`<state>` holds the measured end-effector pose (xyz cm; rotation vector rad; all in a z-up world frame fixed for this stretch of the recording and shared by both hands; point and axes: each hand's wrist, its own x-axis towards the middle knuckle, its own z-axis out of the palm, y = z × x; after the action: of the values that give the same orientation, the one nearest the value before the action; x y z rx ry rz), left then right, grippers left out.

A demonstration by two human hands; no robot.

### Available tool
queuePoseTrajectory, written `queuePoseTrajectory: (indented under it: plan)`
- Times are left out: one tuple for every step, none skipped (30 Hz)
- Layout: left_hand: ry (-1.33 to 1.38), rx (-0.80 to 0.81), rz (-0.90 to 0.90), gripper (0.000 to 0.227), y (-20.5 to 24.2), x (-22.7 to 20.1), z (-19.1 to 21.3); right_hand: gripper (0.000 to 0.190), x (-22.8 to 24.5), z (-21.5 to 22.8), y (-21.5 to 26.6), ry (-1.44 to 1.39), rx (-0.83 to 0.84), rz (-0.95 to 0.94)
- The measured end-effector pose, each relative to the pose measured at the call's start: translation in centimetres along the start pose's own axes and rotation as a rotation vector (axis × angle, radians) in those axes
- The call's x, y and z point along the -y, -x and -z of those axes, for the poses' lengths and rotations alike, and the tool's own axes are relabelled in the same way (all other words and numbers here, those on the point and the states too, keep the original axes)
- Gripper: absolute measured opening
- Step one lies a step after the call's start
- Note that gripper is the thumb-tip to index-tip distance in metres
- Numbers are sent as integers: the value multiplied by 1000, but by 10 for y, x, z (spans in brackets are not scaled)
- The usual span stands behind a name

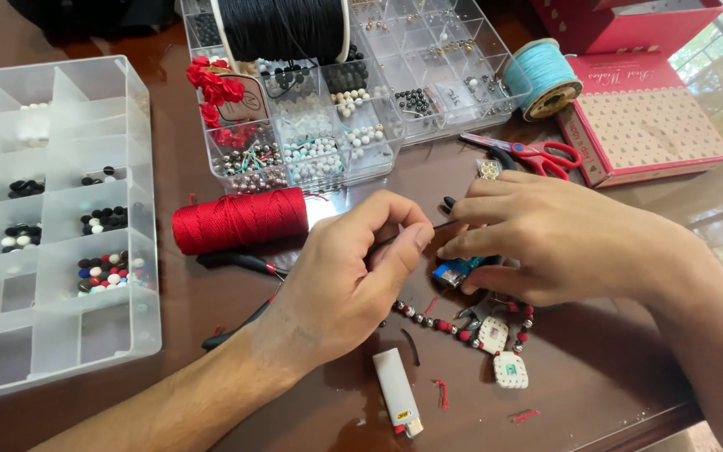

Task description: Adjusting and assembling a beaded bracelet using cord, beads, scissors, a lighter, and pliers.

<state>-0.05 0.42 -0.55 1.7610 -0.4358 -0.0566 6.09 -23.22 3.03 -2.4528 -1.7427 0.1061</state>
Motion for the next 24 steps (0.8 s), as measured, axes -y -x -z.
queuePoseTrajectory:
  plan:
    - [-3,3,9,13,0,0,0,28,1,4,-2,-58,-2,0]
    - [-5,6,19,13,0,1,0,27,3,7,-4,-117,-4,-1]
    - [-4,5,18,13,0,0,0,27,2,11,-3,-116,-4,-1]
    - [-22,9,30,14,0,-1,1,25,1,16,-3,-153,-46,-9]
    - [-38,11,43,14,0,-2,1,24,1,20,-3,-191,-87,-16]
    - [-37,9,43,14,0,-2,1,24,-1,21,1,-191,-85,-15]
    - [-30,10,41,14,0,-2,1,22,-2,22,4,-117,-114,-30]
    - [-23,10,39,14,0,-3,1,21,-3,23,7,-44,-144,-46]
    - [-23,8,40,14,0,-3,1,21,-5,21,8,-44,-144,-43]
    - [-4,16,43,15,1,-3,1,21,-6,19,10,5,-124,-61]
    - [16,23,47,15,1,-3,1,22,-7,17,12,53,-105,-79]
    - [16,22,47,15,1,-3,2,22,-7,15,12,52,-104,-77]
    - [8,23,40,17,1,-3,2,21,-7,13,12,76,-92,-90]
    - [0,24,33,18,1,-2,2,21,-8,11,11,99,-80,-103]
    - [0,23,34,18,1,-2,1,21,-7,10,10,99,-80,-103]
    - [1,19,19,18,1,-1,1,22,-7,9,8,98,-98,-86]
    - [1,13,4,18,1,-1,1,24,-7,9,7,98,-117,-69]
    - [0,12,3,18,0,-1,1,24,-4,10,4,99,-118,-68]
    - [3,9,10,19,0,-2,1,23,-1,11,1,47,-225,-44]
    - [6,5,17,19,0,-2,1,21,2,12,-2,-5,-331,-19]
    - [5,5,17,19,1,-2,1,21,5,12,-2,-5,-331,-19]
    - [13,4,1,19,1,-2,1,26,7,11,-3,-82,-397,-25]
    - [22,4,-14,20,1,-2,1,32,10,11,-3,-159,-461,-32]
    - [21,4,-15,20,1,-3,1,32,10,9,-4,-158,-462,-32]
